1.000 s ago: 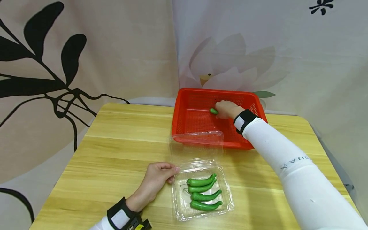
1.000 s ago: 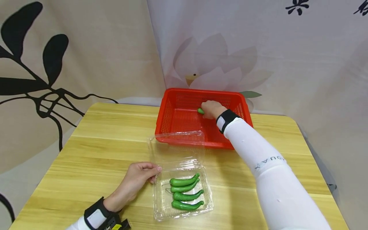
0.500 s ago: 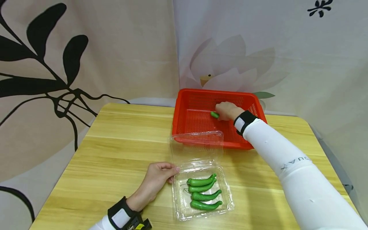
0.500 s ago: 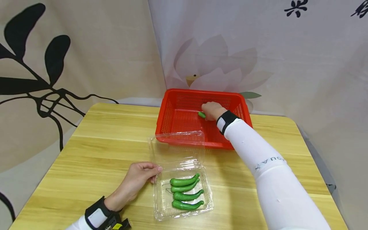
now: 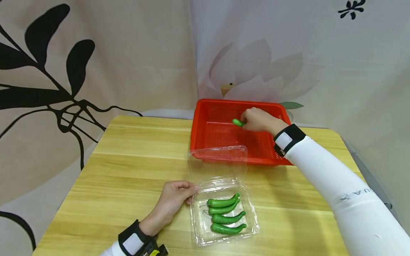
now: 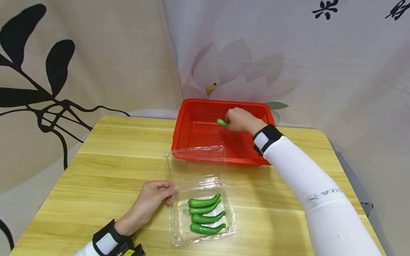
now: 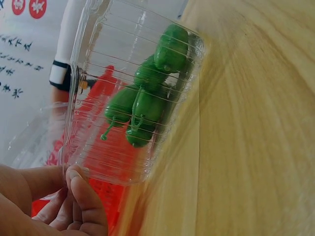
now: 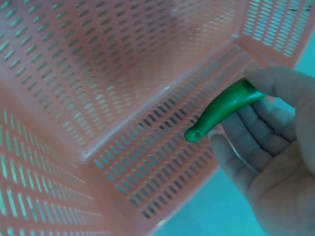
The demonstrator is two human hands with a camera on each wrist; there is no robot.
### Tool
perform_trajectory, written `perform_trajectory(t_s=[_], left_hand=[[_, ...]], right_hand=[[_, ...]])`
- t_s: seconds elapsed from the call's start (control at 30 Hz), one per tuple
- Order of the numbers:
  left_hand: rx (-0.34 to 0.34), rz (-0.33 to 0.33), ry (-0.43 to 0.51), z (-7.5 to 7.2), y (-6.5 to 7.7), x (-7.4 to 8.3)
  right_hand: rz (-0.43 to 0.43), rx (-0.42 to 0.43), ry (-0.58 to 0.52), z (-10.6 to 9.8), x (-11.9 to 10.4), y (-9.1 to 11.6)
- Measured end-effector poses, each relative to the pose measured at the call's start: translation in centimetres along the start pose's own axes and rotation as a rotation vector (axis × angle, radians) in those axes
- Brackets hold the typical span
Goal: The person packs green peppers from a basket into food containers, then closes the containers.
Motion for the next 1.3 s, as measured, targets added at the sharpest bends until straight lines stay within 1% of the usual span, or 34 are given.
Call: perform_trajectory(t_s=[0.1, 0.3, 0.57, 0.7, 0.8, 1.07, 1.3], left_hand=[[-0.001, -0.004, 0.009, 0.1, 0.0, 0.0], [0.004, -0.007, 0.016, 0.2, 0.1, -0.1], [0.004, -0.011, 0.021, 0.3, 0.1, -0.2], [0.0, -0.01, 0.023, 0.3, 0.1, -0.1], [0.004, -0.009, 0.019, 0.2, 0.2, 0.0], [0.013, -0.02, 0.004, 0.0, 0.1, -0.1], [0.021, -0.021, -0.003, 0.2, 0.1, -0.1]], right_hand=[[-0.039, 0.034, -0.007, -0.7, -0.7, 0.9], [-0.072, 0.103, -0.043, -2.2, -2.1, 2.9], [-0.119, 0.168, -0.086, -3.4, -3.8, 5.6], [-0.117, 0.214, -0.079, -4.0, -4.7, 7.2], [-0.133, 0.254, -0.066, -4.3, -5.6, 8.5], [-0.267, 0.369, -0.077, -4.7, -8.2, 12.2], [-0.42, 0.468, -0.065, -3.6, -10.6, 14.8]])
Point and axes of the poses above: each hand's wrist, its own y-axis away from the middle knuckle, its own z-axis out of the palm, x = y × z, the point moved 8 cm from there along -y, towards the middle knuckle, and after that the axes turned 8 degrees about -x, right-handed, at the moved point
